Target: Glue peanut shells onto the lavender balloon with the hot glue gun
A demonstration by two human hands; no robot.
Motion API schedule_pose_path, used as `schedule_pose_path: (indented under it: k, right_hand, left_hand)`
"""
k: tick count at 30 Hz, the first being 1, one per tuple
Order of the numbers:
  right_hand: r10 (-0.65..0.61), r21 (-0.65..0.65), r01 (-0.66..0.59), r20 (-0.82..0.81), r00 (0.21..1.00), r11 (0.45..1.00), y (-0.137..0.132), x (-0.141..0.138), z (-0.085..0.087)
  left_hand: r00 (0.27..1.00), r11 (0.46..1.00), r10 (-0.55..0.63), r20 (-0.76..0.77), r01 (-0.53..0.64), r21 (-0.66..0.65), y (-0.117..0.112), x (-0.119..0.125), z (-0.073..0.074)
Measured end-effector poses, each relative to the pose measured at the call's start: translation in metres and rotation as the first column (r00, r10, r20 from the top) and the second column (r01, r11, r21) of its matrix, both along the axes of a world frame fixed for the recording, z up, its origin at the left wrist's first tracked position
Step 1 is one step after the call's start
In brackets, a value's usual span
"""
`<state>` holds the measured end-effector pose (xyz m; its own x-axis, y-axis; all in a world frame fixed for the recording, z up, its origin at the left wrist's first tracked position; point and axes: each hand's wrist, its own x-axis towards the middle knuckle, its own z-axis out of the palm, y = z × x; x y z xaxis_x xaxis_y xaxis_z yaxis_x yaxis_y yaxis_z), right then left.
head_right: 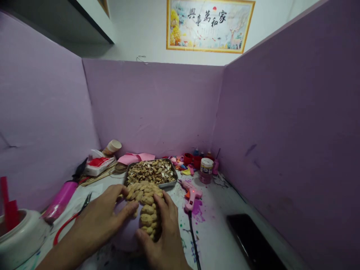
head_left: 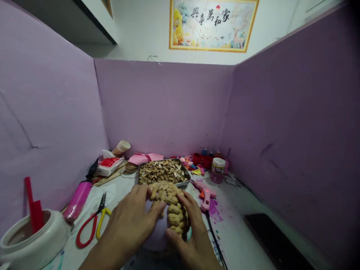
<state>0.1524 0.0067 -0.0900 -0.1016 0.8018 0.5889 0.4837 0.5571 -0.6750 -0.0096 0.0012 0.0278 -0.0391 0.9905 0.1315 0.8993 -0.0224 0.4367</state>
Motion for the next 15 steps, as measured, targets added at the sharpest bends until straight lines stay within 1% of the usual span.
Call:
schedule_pose_path:
  k: [6,9,11,13,15]
  right_hand:
    - [-0.008,-0.020,0.007,-0.071,0.997,1.000,-0.002,-0.004,0.004]
    - [-0.006,-0.049,0.002,-0.097,0.995,0.999,-0.001,-0.004,0.002]
    - [0.001,-0.070,-0.010,-0.127,0.992,0.998,0.001,-0.004,0.000]
    - [0.002,-0.077,-0.018,-0.199,0.980,0.997,0.005,-0.006,0.001]
    - [0.011,-0.069,-0.034,-0.310,0.951,0.997,0.010,-0.014,0.006]
  left_hand:
    - [0.999,1.000,0.004,-0.049,-0.004,-0.004,-0.002,0.004,0.003]
    - [0.995,1.000,0.030,-0.093,-0.030,-0.001,-0.002,0.008,0.003]
    - [0.994,0.999,0.030,-0.101,-0.028,0.015,-0.002,0.010,0.002]
    - [0.996,1.000,0.012,-0.083,-0.010,0.024,-0.003,0.008,0.002]
    - [0.999,0.999,0.009,-0.051,-0.007,0.036,-0.001,0.000,0.002]
